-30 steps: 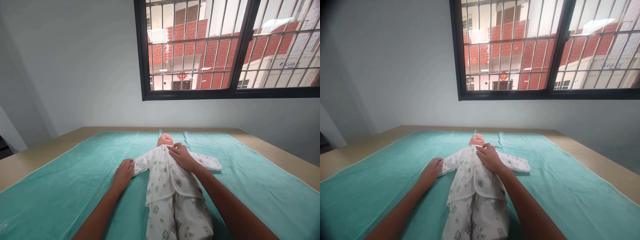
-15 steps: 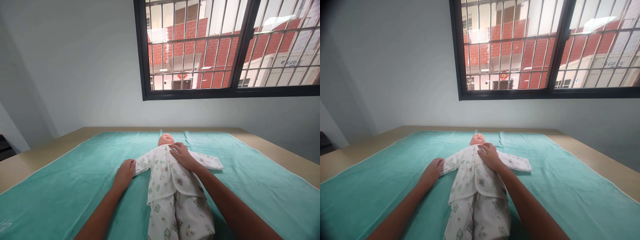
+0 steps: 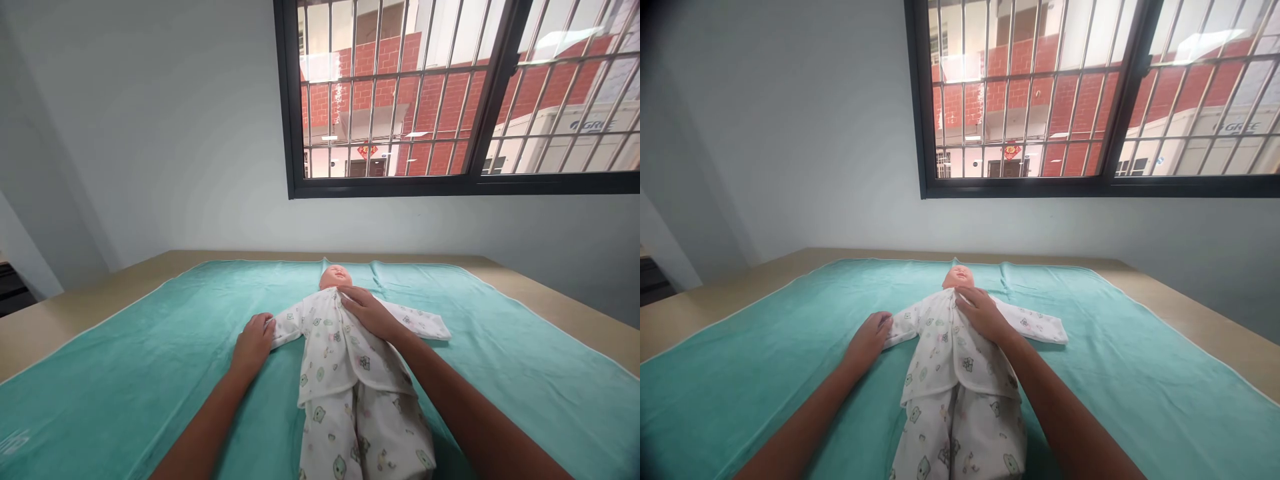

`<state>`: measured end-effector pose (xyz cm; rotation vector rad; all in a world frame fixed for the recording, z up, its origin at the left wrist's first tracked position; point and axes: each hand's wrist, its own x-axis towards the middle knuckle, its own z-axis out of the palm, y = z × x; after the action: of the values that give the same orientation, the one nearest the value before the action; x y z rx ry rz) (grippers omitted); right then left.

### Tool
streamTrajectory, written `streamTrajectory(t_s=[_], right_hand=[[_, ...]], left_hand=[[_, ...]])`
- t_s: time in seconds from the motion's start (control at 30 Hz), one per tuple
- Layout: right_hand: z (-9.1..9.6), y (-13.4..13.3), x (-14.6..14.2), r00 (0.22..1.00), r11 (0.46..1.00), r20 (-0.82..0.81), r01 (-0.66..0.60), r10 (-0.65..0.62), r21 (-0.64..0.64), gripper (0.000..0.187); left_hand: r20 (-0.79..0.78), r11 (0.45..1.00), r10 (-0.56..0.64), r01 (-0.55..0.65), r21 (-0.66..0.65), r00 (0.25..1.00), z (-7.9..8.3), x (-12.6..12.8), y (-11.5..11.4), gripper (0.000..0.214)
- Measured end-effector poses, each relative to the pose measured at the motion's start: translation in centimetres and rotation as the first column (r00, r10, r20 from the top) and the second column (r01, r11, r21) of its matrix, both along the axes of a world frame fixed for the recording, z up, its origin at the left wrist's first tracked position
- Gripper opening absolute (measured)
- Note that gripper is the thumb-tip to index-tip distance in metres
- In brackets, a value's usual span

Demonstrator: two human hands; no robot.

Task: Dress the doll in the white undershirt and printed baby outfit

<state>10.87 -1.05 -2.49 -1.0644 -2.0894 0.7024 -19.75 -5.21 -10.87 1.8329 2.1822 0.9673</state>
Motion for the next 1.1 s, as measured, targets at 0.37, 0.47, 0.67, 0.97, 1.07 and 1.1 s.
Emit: streamTrajectory(t_s=[0.37, 0.47, 0.67, 0.97, 1.07, 1.1], right_hand=[[1.1, 0.4, -0.3, 0.994, 0.998, 0.099, -0.055, 0.054, 0.005, 0.038], [1.4, 0.4, -0.4, 0.992, 0.998, 0.108, -0.058, 0.058, -0.005, 0.035], [0.6, 0.9, -0.1, 0.995, 0.994, 0.055, -0.082, 0.087, -0.074, 0.042], [0.3, 0.7, -0.1, 0.991, 0.991, 0.018, -0.133, 0.133, 0.013, 0.041], [0.8, 0.3, -0.3, 0.988, 0.987, 0.077, -0.139, 0.133, 0.080, 0.042], [0.9, 0.2, -0.3, 0.988, 0.987, 0.096, -0.131, 0.123, 0.090, 0.041]], left_hand=[[0.001, 1.000, 0.000, 0.000, -0.003, 1.000, 0.6, 0.5, -0.5, 0.032], [0.000, 1.000, 0.001, -0.001, -0.006, 1.000, 0.7, 0.6, -0.6, 0.031], [0.002, 1.000, -0.003, 0.003, -0.016, 1.000, 0.8, 0.6, -0.6, 0.031], [0.005, 1.000, -0.011, 0.011, -0.020, 1.000, 0.5, 0.4, -0.3, 0.031], [0.009, 1.000, -0.013, 0.013, -0.024, 1.000, 0.4, 0.4, -0.3, 0.031], [0.010, 1.000, -0.014, 0.014, -0.025, 1.000, 0.4, 0.3, -0.3, 0.031]])
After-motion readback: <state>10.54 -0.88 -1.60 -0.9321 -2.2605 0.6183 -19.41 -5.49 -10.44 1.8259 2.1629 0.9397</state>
